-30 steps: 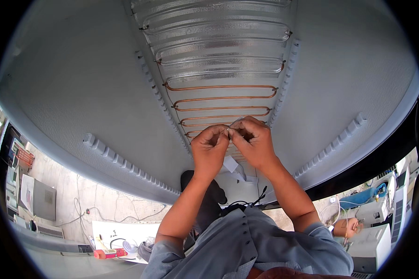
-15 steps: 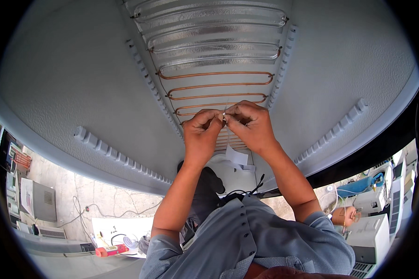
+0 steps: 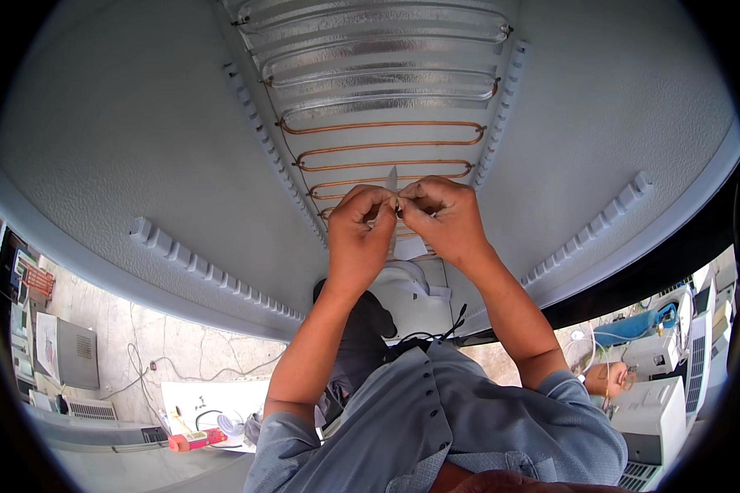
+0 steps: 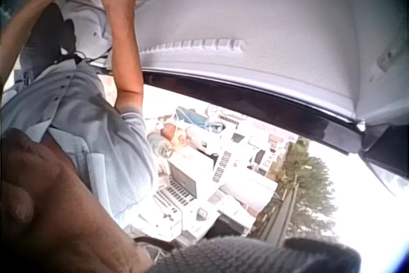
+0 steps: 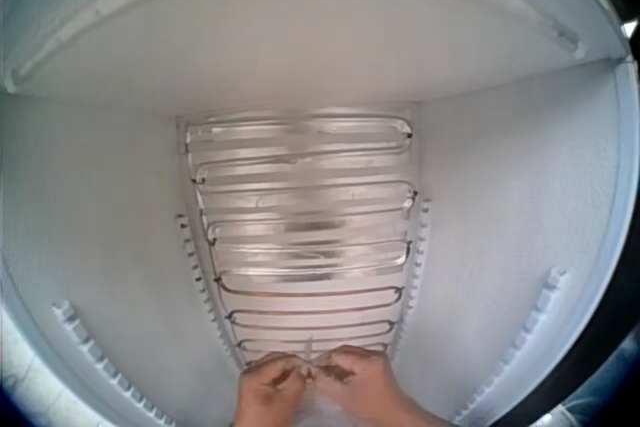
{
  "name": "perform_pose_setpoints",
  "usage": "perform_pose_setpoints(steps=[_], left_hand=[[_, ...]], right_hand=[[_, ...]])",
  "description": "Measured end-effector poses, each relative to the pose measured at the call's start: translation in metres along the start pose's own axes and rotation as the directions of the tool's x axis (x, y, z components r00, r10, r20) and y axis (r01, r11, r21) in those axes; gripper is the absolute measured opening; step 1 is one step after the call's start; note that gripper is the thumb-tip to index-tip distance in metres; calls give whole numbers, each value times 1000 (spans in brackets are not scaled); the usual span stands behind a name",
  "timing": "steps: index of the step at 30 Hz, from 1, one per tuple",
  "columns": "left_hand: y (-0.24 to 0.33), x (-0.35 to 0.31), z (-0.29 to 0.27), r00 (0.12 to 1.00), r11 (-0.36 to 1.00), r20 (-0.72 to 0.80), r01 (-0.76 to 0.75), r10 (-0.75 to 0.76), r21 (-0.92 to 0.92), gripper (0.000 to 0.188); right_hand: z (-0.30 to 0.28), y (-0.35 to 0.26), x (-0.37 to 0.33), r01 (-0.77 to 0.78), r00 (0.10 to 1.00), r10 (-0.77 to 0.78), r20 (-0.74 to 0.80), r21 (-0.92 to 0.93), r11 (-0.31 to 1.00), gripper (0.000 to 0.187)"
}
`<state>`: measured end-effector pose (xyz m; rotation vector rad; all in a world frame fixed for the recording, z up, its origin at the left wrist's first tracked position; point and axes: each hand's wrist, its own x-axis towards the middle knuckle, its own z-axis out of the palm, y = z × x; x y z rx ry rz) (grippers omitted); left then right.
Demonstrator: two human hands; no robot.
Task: The person applies silver reflective insulation tape to the copper coils inside the evaporator section of an air conditioning unit. They measure and cut strips of tape, peel off the backing, and carefully press the tape over the coils to cover them. The person also uses a cloth to wipe the surface of the coils and the applied tape.
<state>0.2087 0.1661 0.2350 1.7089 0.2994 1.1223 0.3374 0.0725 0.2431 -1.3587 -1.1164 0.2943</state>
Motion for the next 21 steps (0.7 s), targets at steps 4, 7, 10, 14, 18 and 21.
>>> perform_pose_setpoints(steps=[4, 7, 10, 14, 18, 21], left_hand=[[0, -1, 2, 1000, 1000, -3, -17, 17, 12, 6], [-5, 0, 2, 1000, 1000, -7, -19, 19, 19, 9], [-3, 1, 4, 1000, 999, -7, -19, 19, -27, 9], [-2, 1, 6, 1000, 999, -8, -1, 1, -48, 7], [2, 0, 8, 1000, 999, -2, 0, 0, -52, 7], [5, -1, 8, 1000, 999, -7, -3, 3, -38, 7]], right_hand=[[-2, -1, -1, 34, 999, -34, 17, -23, 999, 11], [-3, -1, 0, 28, 999, -28, 29, 21, 999, 11], [-5, -2, 0, 21, 999, -22, 29, 47, 999, 11], [-6, 0, 1, -8, 1000, 5, 26, 127, 992, 9], [-8, -1, 0, -30, 999, 23, 46, 168, 985, 6], [-8, -1, 0, -37, 998, 26, 60, 192, 981, 4]])
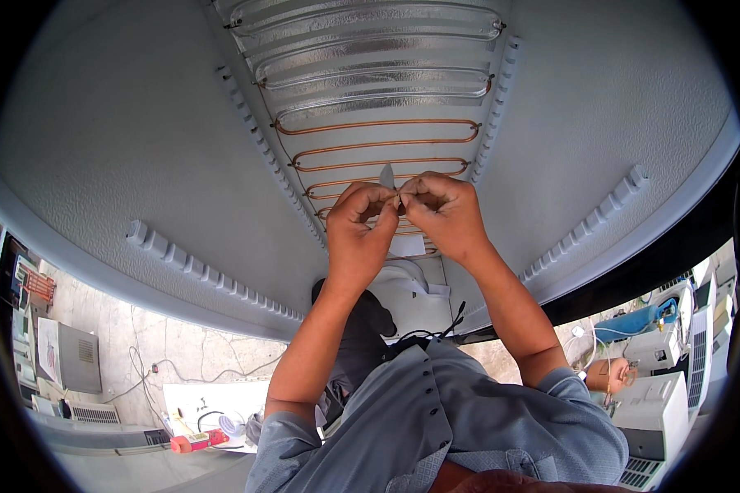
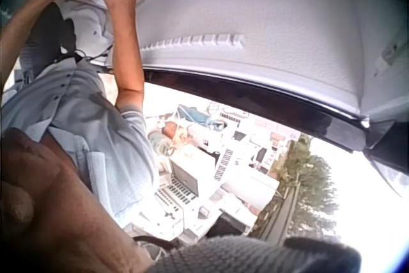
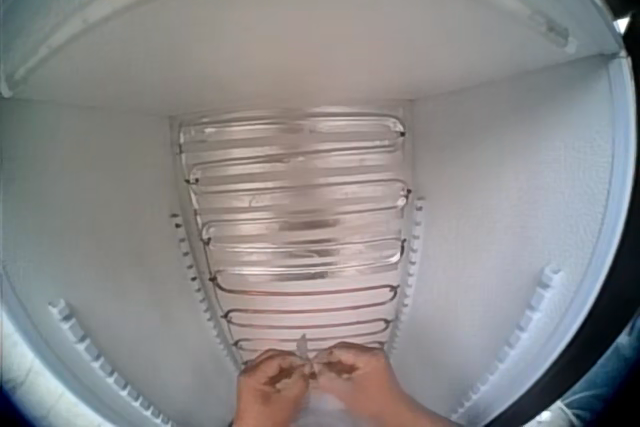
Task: The person applies silver reflective insulation tape to the copper coils inside the evaporator section of an air conditioning unit. They measure and cut strips of tape, peel off the backing, and carefully press the tape over the coils to cover them. The person also uses a cloth to wipe the surface of the coils and the applied tape.
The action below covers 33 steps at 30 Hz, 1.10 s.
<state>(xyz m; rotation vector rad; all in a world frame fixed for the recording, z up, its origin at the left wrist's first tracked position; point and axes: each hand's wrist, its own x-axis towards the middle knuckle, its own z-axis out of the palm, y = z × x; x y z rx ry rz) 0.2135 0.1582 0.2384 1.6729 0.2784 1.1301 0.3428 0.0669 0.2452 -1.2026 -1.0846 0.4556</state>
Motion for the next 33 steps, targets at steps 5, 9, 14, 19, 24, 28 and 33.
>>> perform_pose_setpoints(steps=[5, 9, 14, 19, 24, 28, 33], left_hand=[[1, -1, -1, 999, 999, 1, -36, 36, 41, 8], [2, -1, -2, 997, 988, 17, -81, 79, 129, 12], [1, -1, -2, 994, 984, 32, -108, 104, 142, 15], [-2, -1, -3, 993, 983, 30, -119, 116, 137, 14], [-1, 0, -1, 994, 986, 23, -105, 103, 129, 12], [-1, 1, -1, 995, 988, 20, -103, 101, 119, 11], [-2, 1, -2, 996, 988, 19, -94, 93, 125, 11]], right_hand=[[0, 0, 0, -9, 1000, 9, 7, 41, 999, 3], [-1, -1, -1, -30, 1000, 31, 0, 37, 999, 2], [-3, 5, -1, -7, 1000, 7, -4, 13, 1000, 3], [-3, 4, -1, 3, 1000, -3, 2, 24, 1000, 4], [-4, 2, 0, 6, 1000, -6, 6, 3, 1000, 4], [-3, 2, 1, 27, 1000, -27, 3, 9, 1000, 5], [-4, -1, 1, 7, 1000, -6, 22, -8, 1000, 5]])
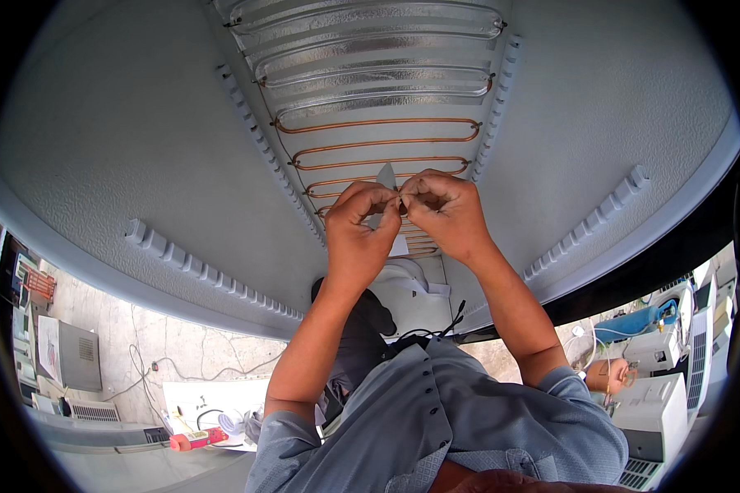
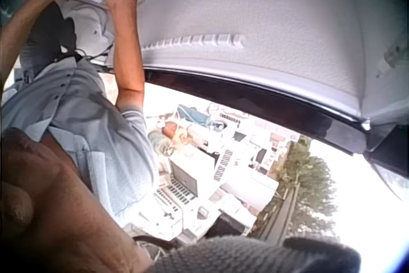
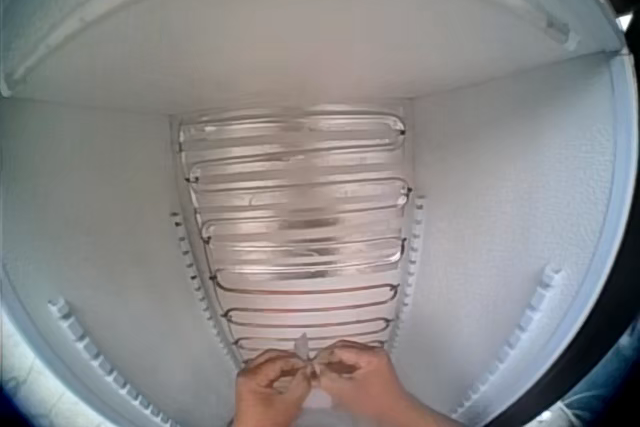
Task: The person applies silver reflective insulation tape to the copper coils inside the evaporator section of an air conditioning unit. They measure and cut strips of tape, peel off the backing, and carefully press the tape over the coils to cover them. The person also uses a cloth to wipe the surface of the coils and the applied tape.
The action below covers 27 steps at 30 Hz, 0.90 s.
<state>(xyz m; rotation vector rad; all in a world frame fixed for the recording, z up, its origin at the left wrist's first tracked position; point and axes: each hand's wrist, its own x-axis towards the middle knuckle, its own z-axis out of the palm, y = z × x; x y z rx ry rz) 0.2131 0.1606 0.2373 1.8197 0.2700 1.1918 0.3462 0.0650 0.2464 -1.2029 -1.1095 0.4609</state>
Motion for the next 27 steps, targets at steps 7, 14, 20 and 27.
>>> perform_pose_setpoints(steps=[7, 14, 20, 27], left_hand=[[4, 0, 1, 999, 999, -14, 34, -34, -22, 9], [2, 0, 2, 998, 998, -31, 45, -46, -54, 8], [0, 0, 3, 998, 997, -22, 52, -53, -62, 7], [2, 0, 4, 996, 994, -22, 79, -81, -77, 5]], right_hand=[[0, 2, 0, -20, 1000, 20, 19, 13, 1000, 4], [-1, 1, 0, 11, 1000, -12, 28, 10, 1000, 2], [-3, 4, 1, 9, 1000, -8, 29, -4, 1000, 3], [-3, 3, 1, -12, 999, 12, 32, 5, 1000, 5]])
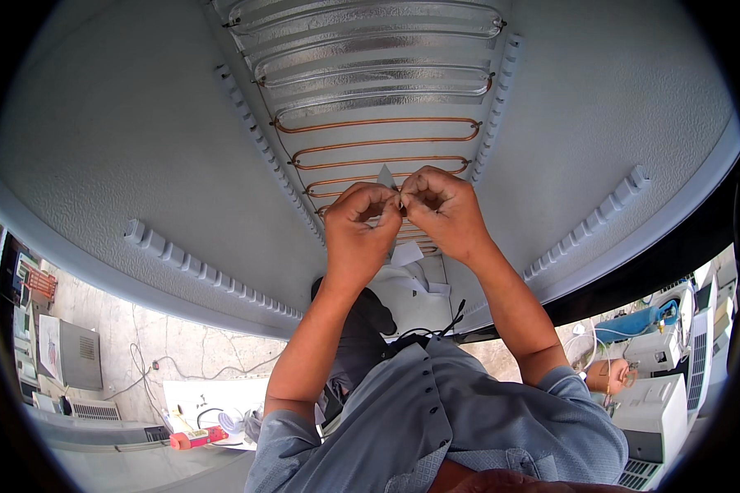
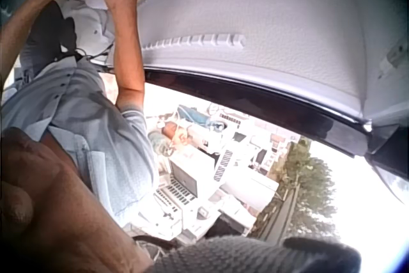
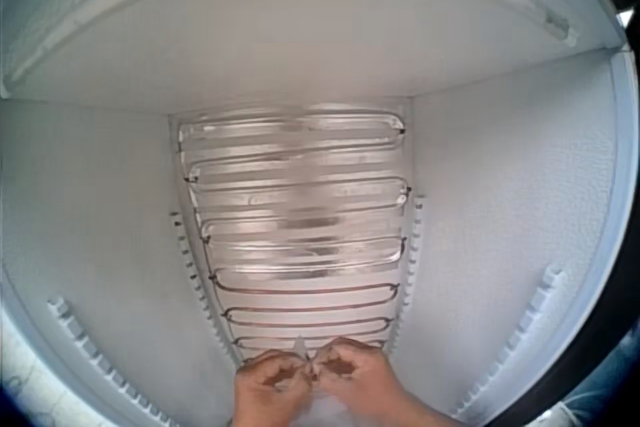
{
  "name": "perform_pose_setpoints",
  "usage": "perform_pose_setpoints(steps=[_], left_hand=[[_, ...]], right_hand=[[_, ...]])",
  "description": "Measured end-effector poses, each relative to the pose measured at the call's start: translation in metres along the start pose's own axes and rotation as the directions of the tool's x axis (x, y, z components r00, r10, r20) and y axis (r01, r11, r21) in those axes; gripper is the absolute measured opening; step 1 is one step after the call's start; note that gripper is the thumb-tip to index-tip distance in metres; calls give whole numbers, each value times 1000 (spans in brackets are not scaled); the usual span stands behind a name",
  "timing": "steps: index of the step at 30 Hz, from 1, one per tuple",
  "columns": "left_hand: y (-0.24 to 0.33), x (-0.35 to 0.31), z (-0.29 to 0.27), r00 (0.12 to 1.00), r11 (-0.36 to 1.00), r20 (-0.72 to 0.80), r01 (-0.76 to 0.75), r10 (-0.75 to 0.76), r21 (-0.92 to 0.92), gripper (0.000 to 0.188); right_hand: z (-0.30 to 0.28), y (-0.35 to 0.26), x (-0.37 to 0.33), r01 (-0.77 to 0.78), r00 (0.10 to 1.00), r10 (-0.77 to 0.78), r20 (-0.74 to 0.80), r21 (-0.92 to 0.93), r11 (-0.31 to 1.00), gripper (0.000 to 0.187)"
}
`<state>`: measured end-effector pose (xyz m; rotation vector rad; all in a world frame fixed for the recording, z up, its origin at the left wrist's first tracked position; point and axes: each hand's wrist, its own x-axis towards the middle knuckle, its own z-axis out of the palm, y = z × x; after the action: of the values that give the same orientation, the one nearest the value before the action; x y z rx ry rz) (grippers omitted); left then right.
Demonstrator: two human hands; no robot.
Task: The person applies silver reflective insulation tape to the copper coils inside the evaporator section of an air conditioning unit. They measure and cut strips of tape, peel off the backing, and carefully press the tape over the coils to cover them. The person also uses a cloth to wipe the surface of the coils and the applied tape.
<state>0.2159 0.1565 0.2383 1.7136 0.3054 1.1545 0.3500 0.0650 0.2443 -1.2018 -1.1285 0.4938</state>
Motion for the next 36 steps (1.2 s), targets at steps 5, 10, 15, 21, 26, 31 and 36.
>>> perform_pose_setpoints(steps=[5, 10, 15, 21, 26, 31, 36], left_hand=[[-2, 0, 1, 1000, 999, -5, 22, -23, -29, 5], [-5, 0, 2, 999, 997, -4, 31, -32, -74, 6], [-1, 1, 2, 999, 997, 4, 46, -46, -61, 7], [-5, 2, 4, 998, 996, -1, 58, -58, -66, 8], [-5, 3, 4, 997, 993, 10, 76, -76, -94, 6], [-9, 4, 4, 995, 990, 12, 103, -102, -98, 5], [-10, 3, 5, 994, 987, 20, 108, -107, -119, 5]], right_hand=[[-2, 1, 0, 28, 999, -27, 18, -47, 998, 6], [-3, 2, 1, 22, 1000, -21, 21, -31, 999, 6], [-4, 0, 2, 35, 999, -34, 19, -48, 998, 5], [-5, 0, 3, 47, 999, -47, -1, -51, 998, 6], [-5, 2, 4, 25, 1000, -25, -10, -27, 999, 8], [-6, 1, 4, 34, 999, -34, -11, -55, 998, 8], [-8, 3, 3, 30, 1000, -30, -3, -47, 998, 8]])
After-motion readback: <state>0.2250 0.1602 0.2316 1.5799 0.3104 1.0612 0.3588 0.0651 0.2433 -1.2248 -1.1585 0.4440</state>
